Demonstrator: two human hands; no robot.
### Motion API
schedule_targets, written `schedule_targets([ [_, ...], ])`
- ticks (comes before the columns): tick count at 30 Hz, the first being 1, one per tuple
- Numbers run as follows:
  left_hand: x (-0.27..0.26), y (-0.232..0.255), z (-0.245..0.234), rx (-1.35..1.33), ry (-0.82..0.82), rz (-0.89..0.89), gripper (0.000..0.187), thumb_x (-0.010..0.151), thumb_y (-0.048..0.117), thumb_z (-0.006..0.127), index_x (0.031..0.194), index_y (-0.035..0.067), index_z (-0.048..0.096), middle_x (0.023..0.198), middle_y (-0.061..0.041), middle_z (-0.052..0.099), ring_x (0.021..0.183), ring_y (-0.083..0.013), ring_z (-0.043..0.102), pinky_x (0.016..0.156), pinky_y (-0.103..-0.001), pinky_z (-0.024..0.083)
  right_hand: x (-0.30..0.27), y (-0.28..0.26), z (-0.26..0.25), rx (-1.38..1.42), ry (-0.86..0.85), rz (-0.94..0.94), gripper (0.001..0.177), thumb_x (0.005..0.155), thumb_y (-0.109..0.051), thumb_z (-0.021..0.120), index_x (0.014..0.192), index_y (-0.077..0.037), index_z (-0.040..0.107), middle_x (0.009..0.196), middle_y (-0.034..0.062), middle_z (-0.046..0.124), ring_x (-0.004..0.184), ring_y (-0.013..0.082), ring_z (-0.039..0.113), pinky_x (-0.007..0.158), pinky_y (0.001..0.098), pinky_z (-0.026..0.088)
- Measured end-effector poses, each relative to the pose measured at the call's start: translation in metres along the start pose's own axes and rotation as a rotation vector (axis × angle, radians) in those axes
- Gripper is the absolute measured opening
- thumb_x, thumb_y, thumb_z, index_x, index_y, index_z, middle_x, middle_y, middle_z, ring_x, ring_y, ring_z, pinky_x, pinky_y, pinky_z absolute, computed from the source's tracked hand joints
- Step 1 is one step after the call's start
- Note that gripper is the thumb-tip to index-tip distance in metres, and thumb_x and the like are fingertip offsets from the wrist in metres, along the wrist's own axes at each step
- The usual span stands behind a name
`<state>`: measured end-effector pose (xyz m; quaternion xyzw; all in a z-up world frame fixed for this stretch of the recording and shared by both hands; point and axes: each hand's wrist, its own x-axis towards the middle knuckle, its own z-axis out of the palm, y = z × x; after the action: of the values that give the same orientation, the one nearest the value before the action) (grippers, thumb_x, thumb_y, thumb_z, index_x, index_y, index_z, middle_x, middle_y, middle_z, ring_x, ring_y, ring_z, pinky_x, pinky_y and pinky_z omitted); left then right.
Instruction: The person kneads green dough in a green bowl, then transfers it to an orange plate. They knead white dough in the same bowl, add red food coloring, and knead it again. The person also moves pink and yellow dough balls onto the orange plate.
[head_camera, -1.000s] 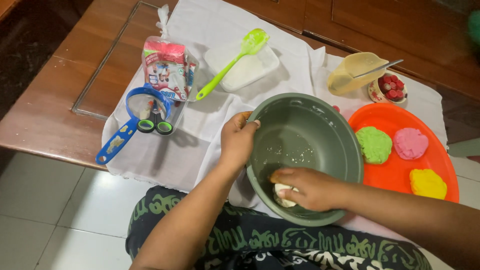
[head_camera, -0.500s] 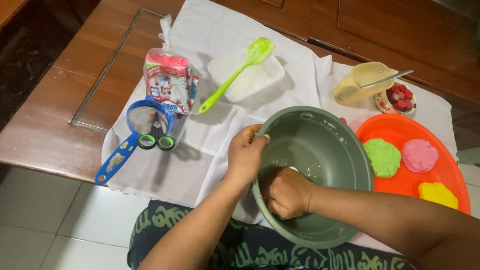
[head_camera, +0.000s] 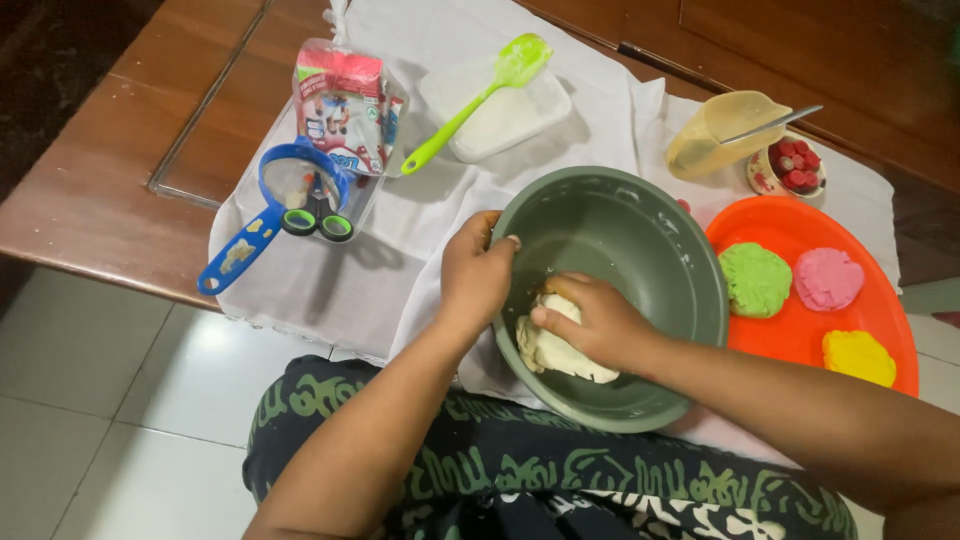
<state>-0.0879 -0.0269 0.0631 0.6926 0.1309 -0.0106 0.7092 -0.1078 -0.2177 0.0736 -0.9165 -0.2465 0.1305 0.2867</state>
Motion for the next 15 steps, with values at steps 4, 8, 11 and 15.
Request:
schedule_targets([
  [4, -0.001, -0.001, 0.005, -0.093, 0.057, -0.014, 0.033, 0.081, 0.012, 0.065, 0.112, 0.010, 0.075, 0.089, -0.013, 0.075, 0.094, -0.0254, 0.071, 0.085, -0.041, 0.053, -0.003, -0.014, 0.018, 0.187, 0.038, -0.042, 0.034, 0.103, -0.025, 0.055, 0.122, 0.001, 0.066, 0.118, 0.0217, 0.067, 0.117, 0.0430, 0.064, 0.098, 0.0521, 0.052],
  [8, -0.006, 0.010, 0.006, -0.102, 0.027, -0.046, 0.033, 0.082, 0.013, 0.063, 0.114, 0.010, 0.074, 0.096, -0.015, 0.076, 0.102, -0.0328, 0.070, 0.088, -0.043, 0.052, 0.003, -0.036, 0.032, 0.138, 0.040, -0.205, 0.021, 0.098, -0.014, 0.049, 0.087, -0.002, 0.063, 0.082, 0.0172, 0.061, 0.082, 0.0439, 0.063, 0.074, 0.0492, 0.053],
  [11, -0.007, 0.022, 0.004, -0.077, -0.008, -0.118, 0.035, 0.084, 0.015, 0.062, 0.117, 0.012, 0.073, 0.103, -0.016, 0.077, 0.110, -0.0380, 0.069, 0.091, -0.045, 0.052, 0.022, -0.034, 0.032, 0.128, 0.078, -0.262, 0.019, 0.091, -0.007, 0.049, 0.083, 0.000, 0.065, 0.079, 0.0227, 0.062, 0.077, 0.0471, 0.062, 0.072, 0.0521, 0.052],
  [15, -0.006, 0.025, 0.004, 0.019, -0.005, -0.174, 0.036, 0.079, 0.019, 0.053, 0.109, 0.018, 0.072, 0.095, 0.004, 0.077, 0.086, -0.0154, 0.068, 0.082, -0.031, 0.050, 0.039, 0.000, 0.055, 0.275, 0.093, -0.324, 0.029, 0.095, -0.022, 0.043, 0.083, -0.003, 0.062, 0.079, 0.0203, 0.069, 0.069, 0.0370, 0.062, 0.063, 0.0461, 0.047],
])
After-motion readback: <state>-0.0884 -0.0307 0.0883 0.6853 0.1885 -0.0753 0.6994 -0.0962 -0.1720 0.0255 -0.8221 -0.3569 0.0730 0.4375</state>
